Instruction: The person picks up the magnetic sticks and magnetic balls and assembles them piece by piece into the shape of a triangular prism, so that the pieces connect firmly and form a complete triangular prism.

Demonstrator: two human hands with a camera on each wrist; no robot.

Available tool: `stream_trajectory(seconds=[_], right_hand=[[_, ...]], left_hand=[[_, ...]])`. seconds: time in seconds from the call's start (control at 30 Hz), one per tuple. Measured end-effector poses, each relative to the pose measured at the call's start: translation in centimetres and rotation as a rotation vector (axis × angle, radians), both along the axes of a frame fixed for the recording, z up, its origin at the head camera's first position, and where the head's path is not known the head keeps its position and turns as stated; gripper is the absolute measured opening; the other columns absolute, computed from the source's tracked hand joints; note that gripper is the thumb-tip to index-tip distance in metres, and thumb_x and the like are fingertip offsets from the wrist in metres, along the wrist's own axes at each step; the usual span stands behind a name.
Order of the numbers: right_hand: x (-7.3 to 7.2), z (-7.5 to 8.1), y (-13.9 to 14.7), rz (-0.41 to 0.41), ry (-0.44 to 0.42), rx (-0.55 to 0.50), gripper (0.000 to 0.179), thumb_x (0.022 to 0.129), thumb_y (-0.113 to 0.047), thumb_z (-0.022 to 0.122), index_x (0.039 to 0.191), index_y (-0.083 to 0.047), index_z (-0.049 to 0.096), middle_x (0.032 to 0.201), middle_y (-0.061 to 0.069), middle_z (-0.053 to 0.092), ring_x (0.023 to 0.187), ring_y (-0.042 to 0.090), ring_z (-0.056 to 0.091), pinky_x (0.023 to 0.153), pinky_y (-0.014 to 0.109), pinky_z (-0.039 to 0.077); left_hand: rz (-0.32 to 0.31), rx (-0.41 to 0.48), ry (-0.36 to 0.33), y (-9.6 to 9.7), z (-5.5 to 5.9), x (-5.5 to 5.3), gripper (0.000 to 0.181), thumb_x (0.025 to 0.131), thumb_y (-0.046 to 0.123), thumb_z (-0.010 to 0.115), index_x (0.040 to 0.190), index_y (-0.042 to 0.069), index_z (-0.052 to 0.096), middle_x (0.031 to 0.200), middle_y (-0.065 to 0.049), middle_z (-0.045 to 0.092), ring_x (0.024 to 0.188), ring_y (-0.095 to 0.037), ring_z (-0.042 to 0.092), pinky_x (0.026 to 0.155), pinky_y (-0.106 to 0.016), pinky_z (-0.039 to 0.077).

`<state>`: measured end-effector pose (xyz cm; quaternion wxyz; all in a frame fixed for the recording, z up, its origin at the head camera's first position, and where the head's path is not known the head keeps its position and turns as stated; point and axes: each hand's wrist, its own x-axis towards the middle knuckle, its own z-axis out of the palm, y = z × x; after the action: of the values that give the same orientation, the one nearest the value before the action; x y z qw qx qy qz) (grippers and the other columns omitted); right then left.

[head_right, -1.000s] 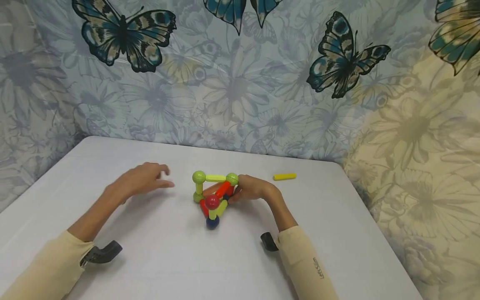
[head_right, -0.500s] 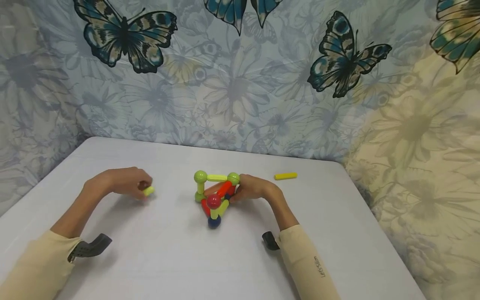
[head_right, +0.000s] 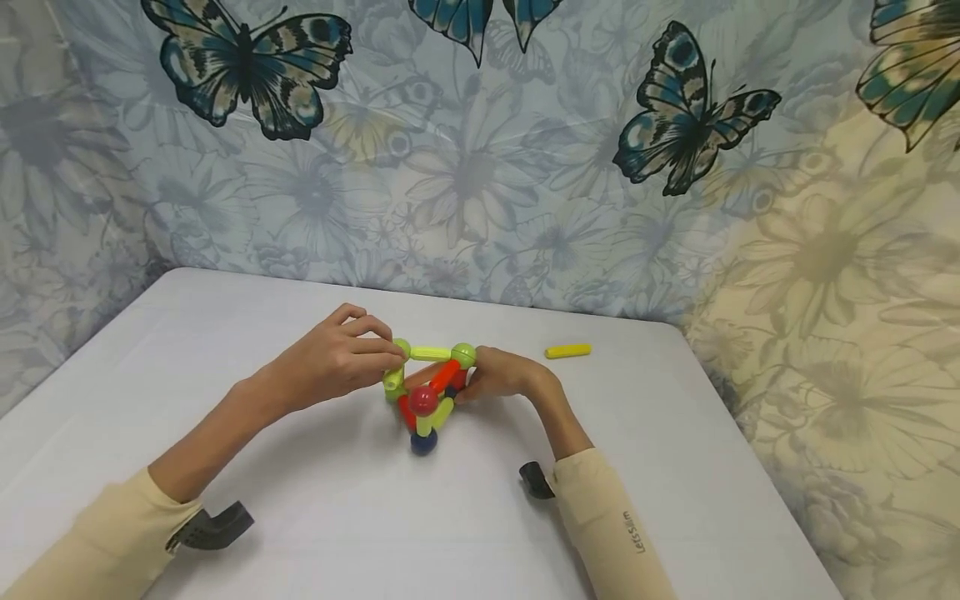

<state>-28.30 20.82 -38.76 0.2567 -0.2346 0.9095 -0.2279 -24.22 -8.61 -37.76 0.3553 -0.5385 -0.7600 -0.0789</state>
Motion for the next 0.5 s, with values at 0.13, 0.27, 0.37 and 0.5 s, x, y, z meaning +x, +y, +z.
stream_trajectory(seconds=[0.13,0.27,0.37,0.5], right_hand=[[0.0,0.0,0.0,0.011,-0.013,-0.012,0.035,0.094,-0.020,0.079,0.125,-0.008,0.069,0.119,0.006,0.076,0.114,0.025,0.069,0.105,0.046,0.054],[-0.1,0.0,0.0,0.017,-0.011,-0.024,0.036,0.093,-0.021,0.079,0.125,-0.011,0.067,0.119,0.005,0.075,0.112,0.024,0.068,0.103,0.046,0.054],[-0.1,-0.1,0.1,0.015,-0.007,-0.026,0.036,0.093,-0.023,0.080,0.125,-0.013,0.067,0.119,0.003,0.074,0.111,0.024,0.068,0.103,0.046,0.054],[0.0,-0.1,0.1,0.019,-0.007,-0.031,0.038,0.093,-0.023,0.080,0.128,-0.014,0.068,0.119,0.003,0.075,0.112,0.023,0.068,0.103,0.047,0.054]], left_hand=[[0.021,-0.020,0.035,0.5,-0.6,0.1,0.027,0.081,0.013,0.091,0.104,0.020,0.078,0.099,0.009,0.080,0.103,-0.016,0.069,0.093,-0.039,0.050],[0.080,-0.050,0.052,1.0,-0.9,0.3,0.030,0.081,0.016,0.091,0.108,0.023,0.078,0.101,0.009,0.079,0.103,-0.016,0.068,0.095,-0.040,0.050],[0.126,-0.054,0.070,1.4,-1.1,0.6,0.033,0.080,0.019,0.092,0.109,0.025,0.079,0.100,0.008,0.078,0.100,-0.016,0.066,0.095,-0.039,0.049],[0.175,-0.038,0.104,2.0,-1.5,0.9,0.033,0.080,0.020,0.093,0.109,0.025,0.079,0.098,0.007,0.076,0.097,-0.017,0.064,0.094,-0.038,0.049]])
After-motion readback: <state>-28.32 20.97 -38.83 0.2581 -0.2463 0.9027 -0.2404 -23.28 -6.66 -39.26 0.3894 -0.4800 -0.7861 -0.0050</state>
